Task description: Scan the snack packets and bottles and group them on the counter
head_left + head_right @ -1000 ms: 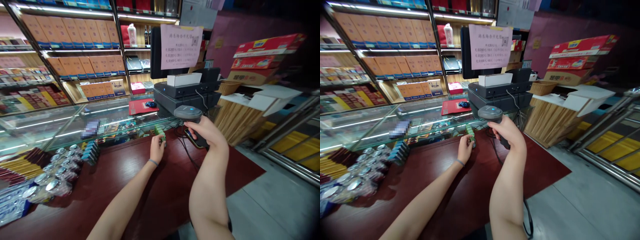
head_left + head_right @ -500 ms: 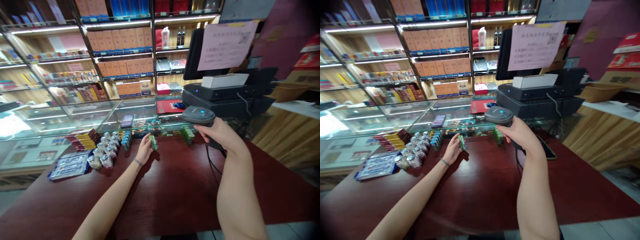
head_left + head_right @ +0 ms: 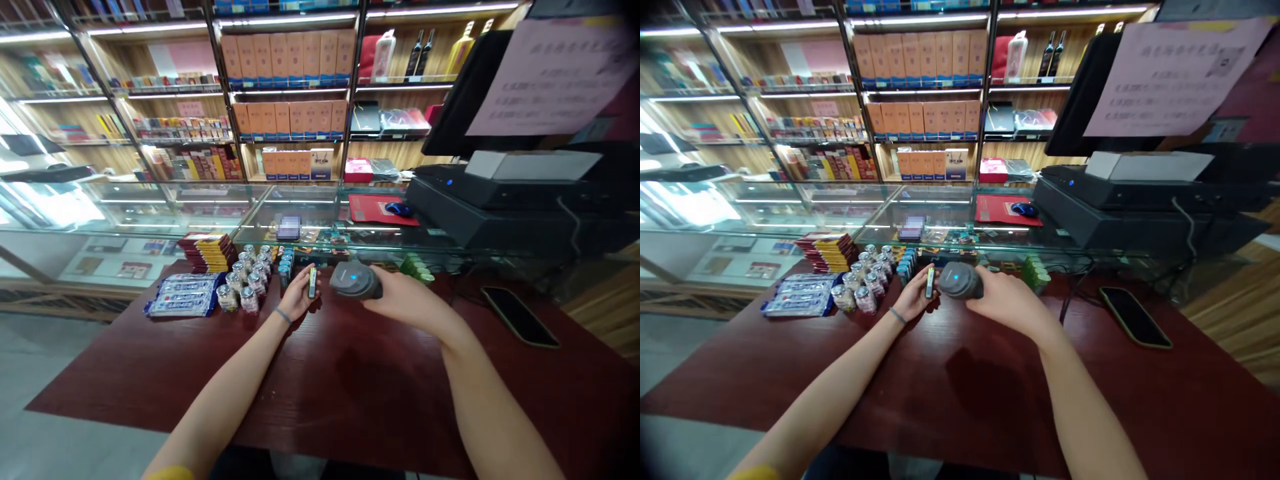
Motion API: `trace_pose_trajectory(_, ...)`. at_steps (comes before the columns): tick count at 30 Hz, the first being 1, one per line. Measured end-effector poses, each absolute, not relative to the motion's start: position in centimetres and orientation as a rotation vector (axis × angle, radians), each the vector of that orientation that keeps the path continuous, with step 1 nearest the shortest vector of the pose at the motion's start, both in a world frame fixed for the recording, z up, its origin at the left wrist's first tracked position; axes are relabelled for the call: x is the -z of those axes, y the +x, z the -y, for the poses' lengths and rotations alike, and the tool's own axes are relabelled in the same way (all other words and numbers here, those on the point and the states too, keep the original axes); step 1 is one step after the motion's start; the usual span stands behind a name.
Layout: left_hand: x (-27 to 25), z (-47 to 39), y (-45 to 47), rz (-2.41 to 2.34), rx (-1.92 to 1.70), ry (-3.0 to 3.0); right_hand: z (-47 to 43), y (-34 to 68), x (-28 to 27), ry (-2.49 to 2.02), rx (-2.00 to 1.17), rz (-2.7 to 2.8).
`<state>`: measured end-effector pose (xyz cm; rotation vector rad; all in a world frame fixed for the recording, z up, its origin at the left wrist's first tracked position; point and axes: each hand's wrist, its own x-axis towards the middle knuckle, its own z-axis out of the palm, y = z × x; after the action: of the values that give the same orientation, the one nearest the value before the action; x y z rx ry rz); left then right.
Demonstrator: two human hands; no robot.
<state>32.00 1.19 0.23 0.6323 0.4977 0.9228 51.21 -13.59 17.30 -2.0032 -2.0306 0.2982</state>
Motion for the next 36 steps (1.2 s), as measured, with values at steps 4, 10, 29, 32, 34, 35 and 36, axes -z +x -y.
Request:
trace_pose_trajectory(4,0.1,-1.3,32.0,-0.495,-0.941,0.606,13.2,49.2,-16.1,-2.088,-0.297,2.217)
trace_pose_trajectory(10,0.3,-1.2,31.8,-0.472,-0.945,0.607,12.9,48.9,-15.5,-2.112,-0.252,2.28)
trace_pose_trajectory(29,0.5,-0.7,32.6,-0.571,-1.092,0.911,13.2,50.4,-16.7,-2.104,-0.309,2.121)
trace_pose_trajectory(32,1.0,-0.8,33.1,-0.69,-1.227,1.142,13.4,51.5,-17.2,-2.074,-0.309,2.049)
trace_pose_trajectory(34,1.4,-1.0,33.4,-0.779,-1.283,1.279,13.6,52.2,-17.5,-2.048,-0.318,2.002)
trace_pose_trajectory(35,1.6,-1.1,33.5,-0.831,-1.31,1.341,13.8,52.5,-17.7,-2.031,-0.325,1.984)
trace_pose_trajectory(36,1.7,-1.3,33.7,-0.887,-1.342,1.401,13.9,52.8,-17.9,-2.013,-0.333,1.969)
